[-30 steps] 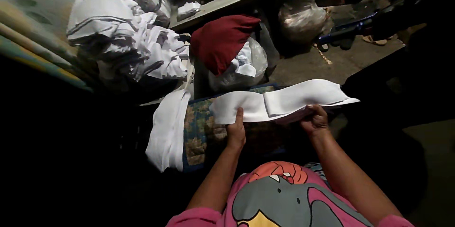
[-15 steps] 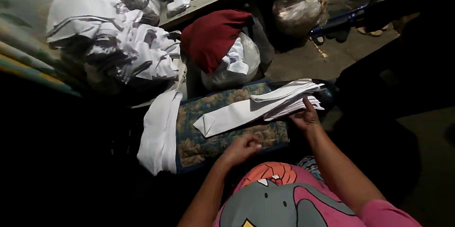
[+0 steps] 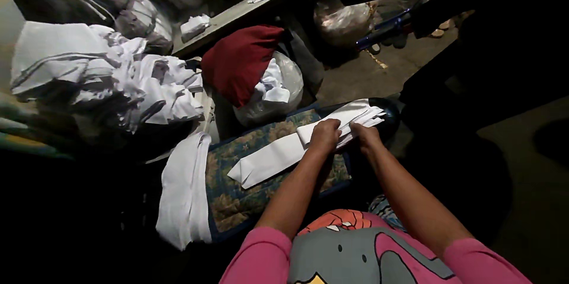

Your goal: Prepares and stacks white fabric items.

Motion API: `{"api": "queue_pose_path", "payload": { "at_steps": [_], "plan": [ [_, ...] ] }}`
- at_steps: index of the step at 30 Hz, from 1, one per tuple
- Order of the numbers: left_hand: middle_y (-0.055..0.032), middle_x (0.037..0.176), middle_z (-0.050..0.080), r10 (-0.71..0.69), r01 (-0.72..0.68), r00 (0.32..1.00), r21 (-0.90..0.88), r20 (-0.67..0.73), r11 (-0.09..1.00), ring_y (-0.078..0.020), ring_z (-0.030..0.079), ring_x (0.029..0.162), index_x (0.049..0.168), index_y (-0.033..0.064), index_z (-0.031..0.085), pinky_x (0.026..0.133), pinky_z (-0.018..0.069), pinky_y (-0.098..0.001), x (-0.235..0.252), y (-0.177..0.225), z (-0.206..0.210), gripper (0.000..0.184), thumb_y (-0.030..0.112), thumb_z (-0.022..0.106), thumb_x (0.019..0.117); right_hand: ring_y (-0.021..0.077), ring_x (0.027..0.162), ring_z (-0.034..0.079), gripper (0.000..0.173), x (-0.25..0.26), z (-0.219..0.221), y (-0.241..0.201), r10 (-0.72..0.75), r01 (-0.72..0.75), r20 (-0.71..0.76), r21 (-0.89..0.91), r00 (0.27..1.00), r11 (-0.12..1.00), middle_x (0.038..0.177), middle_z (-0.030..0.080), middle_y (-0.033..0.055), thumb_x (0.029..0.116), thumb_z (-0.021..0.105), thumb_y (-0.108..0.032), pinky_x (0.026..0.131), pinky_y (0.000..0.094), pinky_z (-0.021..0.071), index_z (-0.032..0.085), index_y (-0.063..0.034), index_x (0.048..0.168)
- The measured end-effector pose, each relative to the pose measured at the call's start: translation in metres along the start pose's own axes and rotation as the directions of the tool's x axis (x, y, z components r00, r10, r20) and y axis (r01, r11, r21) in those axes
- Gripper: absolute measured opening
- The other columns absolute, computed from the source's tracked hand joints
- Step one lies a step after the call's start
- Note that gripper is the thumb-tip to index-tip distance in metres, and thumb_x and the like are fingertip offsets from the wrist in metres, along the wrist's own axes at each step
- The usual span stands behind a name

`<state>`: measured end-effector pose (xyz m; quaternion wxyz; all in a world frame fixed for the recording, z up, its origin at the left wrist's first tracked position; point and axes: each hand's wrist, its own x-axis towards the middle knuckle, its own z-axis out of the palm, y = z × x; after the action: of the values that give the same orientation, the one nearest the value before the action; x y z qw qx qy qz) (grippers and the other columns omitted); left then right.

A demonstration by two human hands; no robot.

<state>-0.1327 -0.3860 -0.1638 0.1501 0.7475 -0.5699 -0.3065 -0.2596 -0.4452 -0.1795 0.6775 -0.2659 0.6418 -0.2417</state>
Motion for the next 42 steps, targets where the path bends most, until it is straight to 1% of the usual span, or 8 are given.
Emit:
{"api": "queue_pose_path", "payload": {
  "at_steps": [10,15,21,25,30,34,39,42],
  "plan": [
    [-0.0154,0.128,0.067,-0.072,0.072,0.997,0.148,-0.006,0.986,-0.0346,0.059,0.126,0.131,0.0063,0.066,0.108,0.0444,-0.0536,0.021,0.011,0.013,0.036,0.029,0.055,0.1052,0.0278,0.090,0.070,0.051,0.007,-0.009,0.006,0.003,-0.003,0.013,-0.044,1.000,0.999,0.112,0.066,0.0229,0.0948,0.073,-0.015,0.077,0.0429,0.0613,0.051,0.0061,0.135],
    [-0.0240,0.125,0.066,-0.228,0.191,0.958,-0.206,-0.174,0.960,-0.0386,0.064,0.118,0.134,0.0009,0.061,0.104,0.0489,-0.0565,0.014,0.006,-0.003,0.034,0.020,0.045,0.1097,0.0290,0.091,0.070,0.051,0.009,-0.010,0.007,0.007,-0.006,0.024,-0.048,1.000,0.999,0.113,0.065,0.0234,0.0954,0.072,-0.015,0.076,0.0433,0.0617,0.049,0.0056,0.136],
    [-0.0190,0.110,0.066,-0.522,-0.096,0.675,-0.764,-0.521,0.638,-0.0225,0.066,0.100,0.124,-0.0069,0.058,0.089,0.0563,-0.0421,-0.051,-0.042,-0.024,0.026,0.010,0.054,0.1052,0.0290,0.089,0.071,0.052,0.006,-0.011,0.006,0.016,-0.014,0.032,-0.049,0.999,0.999,0.114,0.064,0.0244,0.0963,0.071,-0.015,0.075,0.0423,0.0623,0.047,0.0056,0.138],
    [-0.0169,0.109,0.059,-0.745,-0.186,0.539,-0.918,-0.393,0.349,-0.0202,0.067,0.090,0.133,-0.0073,0.044,0.076,0.0610,-0.0388,-0.112,-0.056,-0.029,0.028,0.004,0.046,0.1072,0.0298,0.090,0.071,0.052,0.006,-0.011,0.007,-0.004,0.006,0.031,-0.066,1.000,0.998,0.115,0.064,0.0242,0.0965,0.071,-0.015,0.074,0.0430,0.0622,0.048,0.0054,0.138],
    [-0.0176,0.106,0.056,-0.879,-0.260,0.395,-0.950,-0.265,0.170,-0.0228,0.065,0.084,0.132,-0.0066,0.041,0.073,0.0602,-0.0390,-0.135,-0.083,-0.021,0.028,0.002,0.047,0.1065,0.0302,0.089,0.070,0.052,0.006,-0.009,0.008,-0.018,0.020,0.026,-0.051,0.999,0.998,0.114,0.064,0.0242,0.0967,0.070,-0.013,0.073,0.0439,0.0622,0.046,0.0042,0.140],
    [-0.0163,0.100,0.060,-0.856,-0.284,0.384,-0.926,-0.347,0.249,-0.0201,0.068,0.081,0.123,-0.0092,0.046,0.073,0.0627,-0.0364,-0.137,-0.084,-0.022,0.022,-0.002,0.052,0.1035,0.0284,0.085,0.071,0.051,0.003,-0.008,0.006,-0.017,0.018,0.015,-0.071,1.000,0.997,0.112,0.064,0.0233,0.0968,0.070,-0.014,0.071,0.0415,0.0623,0.047,0.0047,0.139],
    [-0.0127,0.096,0.065,-0.671,-0.238,0.468,-0.813,-0.576,0.532,-0.0147,0.069,0.085,0.118,-0.0120,0.052,0.080,0.0618,-0.0333,-0.125,-0.072,-0.027,0.023,-0.005,0.060,0.0978,0.0282,0.092,0.070,0.059,-0.001,-0.017,0.005,-0.112,0.113,0.016,-0.149,0.994,0.982,0.117,0.064,0.0218,0.0983,0.070,-0.023,0.073,0.0433,0.0618,0.042,0.0004,0.145],
    [-0.0122,0.088,0.071,-0.546,-0.156,0.500,-0.690,-0.672,0.707,-0.0128,0.070,0.083,0.101,-0.0107,0.066,0.082,0.0598,-0.0315,-0.119,-0.060,-0.031,0.013,-0.001,0.069,0.0923,0.0466,0.141,0.040,0.088,-0.022,-0.032,-0.005,-0.483,0.420,0.014,-0.518,0.875,0.745,0.153,0.033,0.0369,0.0906,0.077,-0.028,0.114,0.0543,0.0392,0.028,0.0078,0.154]
  ]
}}
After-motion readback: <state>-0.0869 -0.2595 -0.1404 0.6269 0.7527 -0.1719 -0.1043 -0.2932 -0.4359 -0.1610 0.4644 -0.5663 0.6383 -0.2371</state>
